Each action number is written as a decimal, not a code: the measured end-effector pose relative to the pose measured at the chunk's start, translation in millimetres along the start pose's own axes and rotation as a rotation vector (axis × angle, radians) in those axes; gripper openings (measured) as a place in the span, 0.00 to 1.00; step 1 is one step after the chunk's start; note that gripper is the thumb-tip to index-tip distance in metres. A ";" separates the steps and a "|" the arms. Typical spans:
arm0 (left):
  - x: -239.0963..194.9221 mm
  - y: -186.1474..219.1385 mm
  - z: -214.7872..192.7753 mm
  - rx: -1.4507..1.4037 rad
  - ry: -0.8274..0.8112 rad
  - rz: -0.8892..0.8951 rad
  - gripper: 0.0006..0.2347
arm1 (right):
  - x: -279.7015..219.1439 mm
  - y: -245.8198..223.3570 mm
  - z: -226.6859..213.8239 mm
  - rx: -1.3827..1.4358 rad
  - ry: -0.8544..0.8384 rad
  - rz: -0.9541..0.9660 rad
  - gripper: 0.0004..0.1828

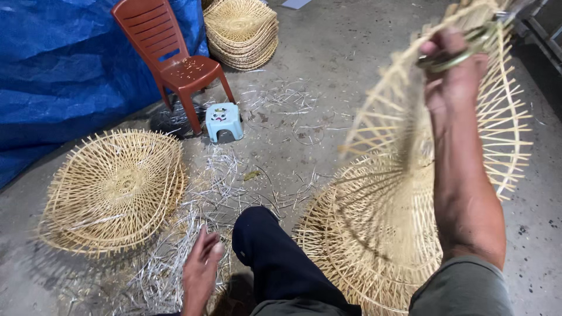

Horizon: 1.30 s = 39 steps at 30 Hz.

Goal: The person trims the protruding bamboo strips along the rim of a large woven basket using shears. The person holds the basket steady with one hand and cuts the excess material with the other, working around the circumference.

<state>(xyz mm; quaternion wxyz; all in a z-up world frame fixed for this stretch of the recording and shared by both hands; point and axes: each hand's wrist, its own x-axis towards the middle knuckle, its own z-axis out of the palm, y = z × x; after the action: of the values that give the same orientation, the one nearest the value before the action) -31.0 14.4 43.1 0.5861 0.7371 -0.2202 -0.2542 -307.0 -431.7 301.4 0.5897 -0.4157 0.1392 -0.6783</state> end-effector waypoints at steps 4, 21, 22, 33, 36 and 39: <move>3.7 63.5 48.8 -0.088 -0.343 0.370 0.46 | -28.4 14.0 44.5 0.034 -0.121 0.003 0.03; -28.4 122.8 36.3 0.246 0.479 0.666 0.31 | -89.3 95.7 227.0 0.001 -0.484 -0.046 0.16; -31.1 123.9 29.8 0.591 0.722 0.905 0.31 | -99.0 105.1 240.7 -0.152 -0.392 -0.036 0.18; -0.2 99.6 76.3 1.462 -0.251 0.874 0.25 | -248.4 165.5 317.1 -0.409 -0.723 0.052 0.19; 33.2 103.9 95.4 1.310 -0.075 0.893 0.27 | -272.7 169.1 319.8 -0.296 -0.727 -0.147 0.20; 55.6 102.9 112.2 1.196 0.023 0.870 0.28 | -287.3 176.0 324.2 -0.289 -0.697 -0.241 0.22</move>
<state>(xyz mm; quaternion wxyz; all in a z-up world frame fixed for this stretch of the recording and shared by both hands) -61.7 -126.8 116.4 0.1345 0.7794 -0.5872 0.1722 37.7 -117.6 266.7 0.4532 -0.7131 -0.0251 -0.5343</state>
